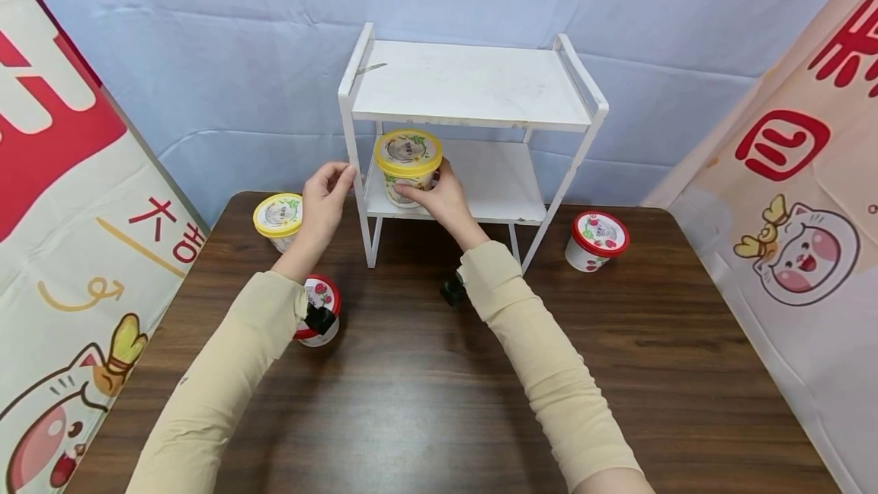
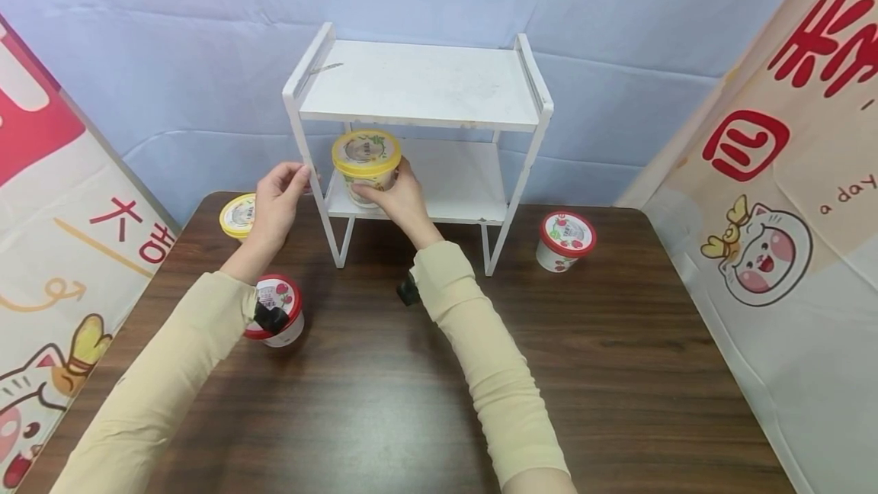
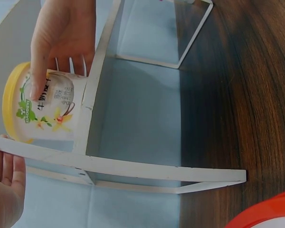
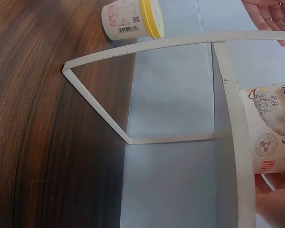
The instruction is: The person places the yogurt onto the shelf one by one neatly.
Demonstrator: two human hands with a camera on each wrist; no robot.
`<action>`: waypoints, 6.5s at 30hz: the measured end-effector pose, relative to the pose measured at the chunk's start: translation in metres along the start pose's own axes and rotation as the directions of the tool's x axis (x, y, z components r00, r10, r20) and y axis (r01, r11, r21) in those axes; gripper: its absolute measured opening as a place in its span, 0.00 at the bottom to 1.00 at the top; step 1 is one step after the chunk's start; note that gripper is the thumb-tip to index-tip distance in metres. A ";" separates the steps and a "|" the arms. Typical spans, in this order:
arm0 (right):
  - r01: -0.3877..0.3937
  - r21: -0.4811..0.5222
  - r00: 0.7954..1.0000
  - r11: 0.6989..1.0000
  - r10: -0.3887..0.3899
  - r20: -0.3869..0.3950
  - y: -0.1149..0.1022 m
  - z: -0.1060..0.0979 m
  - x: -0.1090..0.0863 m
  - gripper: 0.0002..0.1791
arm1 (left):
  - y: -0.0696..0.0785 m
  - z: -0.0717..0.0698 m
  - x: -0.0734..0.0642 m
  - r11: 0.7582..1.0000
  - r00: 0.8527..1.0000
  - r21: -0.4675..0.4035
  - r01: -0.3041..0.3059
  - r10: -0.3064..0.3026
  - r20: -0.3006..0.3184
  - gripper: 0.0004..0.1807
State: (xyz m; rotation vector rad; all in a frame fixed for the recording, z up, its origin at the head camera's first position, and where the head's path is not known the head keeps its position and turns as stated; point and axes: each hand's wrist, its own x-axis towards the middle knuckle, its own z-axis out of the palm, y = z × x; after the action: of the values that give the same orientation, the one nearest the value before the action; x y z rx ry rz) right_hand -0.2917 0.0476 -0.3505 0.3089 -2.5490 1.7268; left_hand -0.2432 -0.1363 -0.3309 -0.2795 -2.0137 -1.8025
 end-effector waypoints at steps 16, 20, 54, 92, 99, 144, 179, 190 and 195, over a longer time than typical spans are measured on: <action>0.008 -0.001 1.000 1.000 -0.008 0.011 0.002 0.002 0.008 0.46 | 0.001 -0.001 -0.001 1.000 1.000 0.012 0.003 -0.003 -0.001 0.13; 0.006 0.007 1.000 1.000 -0.006 0.010 0.001 0.002 0.008 0.46 | 0.001 0.000 -0.001 1.000 1.000 0.015 -0.005 0.005 -0.003 0.13; -0.014 0.002 1.000 1.000 0.014 0.018 -0.002 0.004 0.011 0.43 | 0.003 0.000 -0.001 0.999 1.000 0.019 0.029 -0.029 0.008 0.13; 0.030 -0.077 0.999 0.997 -0.027 0.042 0.011 -0.021 -0.010 0.47 | 0.002 0.000 -0.001 0.999 1.000 0.021 0.030 -0.030 0.000 0.13; 0.070 -0.081 0.996 0.994 -0.066 0.052 0.012 -0.028 -0.018 0.43 | 0.001 0.001 0.001 0.999 0.999 0.020 0.033 -0.033 -0.004 0.13; 0.402 -0.494 0.911 0.771 -0.281 0.303 0.005 -0.053 -0.081 0.28 | 0.002 0.000 0.001 0.999 1.000 0.037 0.030 -0.030 -0.005 0.13; 0.417 -0.566 0.876 0.711 -0.148 0.459 0.032 -0.066 -0.103 0.28 | 0.000 0.001 0.002 0.999 0.999 0.005 0.037 -0.037 -0.003 0.14; 0.414 -0.567 0.866 0.712 -0.117 0.486 0.043 -0.071 -0.110 0.28 | -0.001 0.000 0.002 0.999 0.999 0.004 0.046 -0.046 0.000 0.14; 0.405 -0.570 0.864 0.715 -0.095 0.495 0.048 -0.076 -0.114 0.29 | -0.001 0.000 0.002 0.999 0.999 -0.004 0.044 -0.044 0.000 0.13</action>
State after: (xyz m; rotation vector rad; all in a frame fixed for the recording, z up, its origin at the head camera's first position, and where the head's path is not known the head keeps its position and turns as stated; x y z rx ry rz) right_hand -0.1951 0.1502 -0.3827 1.0345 -3.0071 0.6070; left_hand -0.2453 -0.1362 -0.3306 -0.2377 -2.0314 -1.8337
